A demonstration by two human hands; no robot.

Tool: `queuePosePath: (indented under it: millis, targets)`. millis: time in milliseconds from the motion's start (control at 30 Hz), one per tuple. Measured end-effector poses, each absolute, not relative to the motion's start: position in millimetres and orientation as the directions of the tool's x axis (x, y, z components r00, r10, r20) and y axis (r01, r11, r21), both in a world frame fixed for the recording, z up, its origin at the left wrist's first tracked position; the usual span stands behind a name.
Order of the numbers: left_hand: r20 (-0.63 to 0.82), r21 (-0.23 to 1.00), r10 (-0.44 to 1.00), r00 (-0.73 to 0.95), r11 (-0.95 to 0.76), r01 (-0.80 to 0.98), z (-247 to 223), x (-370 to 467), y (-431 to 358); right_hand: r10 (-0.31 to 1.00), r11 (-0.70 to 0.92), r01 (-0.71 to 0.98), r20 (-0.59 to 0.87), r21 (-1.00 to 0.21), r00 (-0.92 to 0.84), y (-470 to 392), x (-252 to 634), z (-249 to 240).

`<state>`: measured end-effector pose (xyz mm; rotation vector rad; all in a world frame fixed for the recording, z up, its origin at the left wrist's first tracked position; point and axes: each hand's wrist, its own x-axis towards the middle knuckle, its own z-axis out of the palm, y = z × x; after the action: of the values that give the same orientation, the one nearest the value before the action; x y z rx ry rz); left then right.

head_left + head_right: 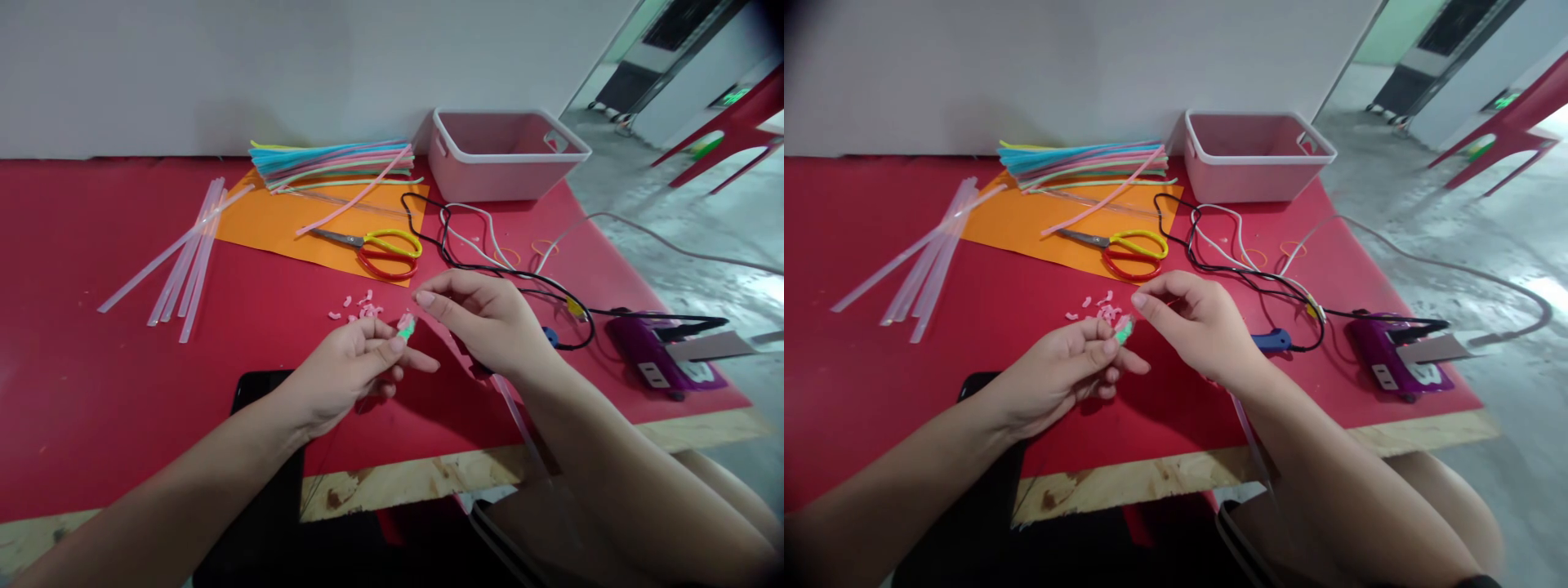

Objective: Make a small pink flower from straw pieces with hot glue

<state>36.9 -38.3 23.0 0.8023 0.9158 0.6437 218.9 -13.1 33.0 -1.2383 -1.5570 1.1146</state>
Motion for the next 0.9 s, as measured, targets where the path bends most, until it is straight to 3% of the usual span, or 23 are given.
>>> queuePosePath:
  millis: [200,567,900]
  targets:
    - [-0.413,0.786,0.767,0.491,0.573,-0.234,26.2,39.5,-37.2,0.961,0.091,0.224,0.026,-0.970,-0.275,-14.0,221.7,34.4]
    - [-0.462,0.779,0.760,0.457,0.594,-0.199,28.4,39.6,-37.8,0.946,0.161,0.320,0.054,-0.934,-0.319,-13.3,224.1,36.5]
    - [-0.415,0.849,0.794,0.444,0.514,-0.125,27.5,40.8,-37.7,0.936,0.211,0.312,0.099,-0.927,-0.337,-13.3,225.5,36.4]
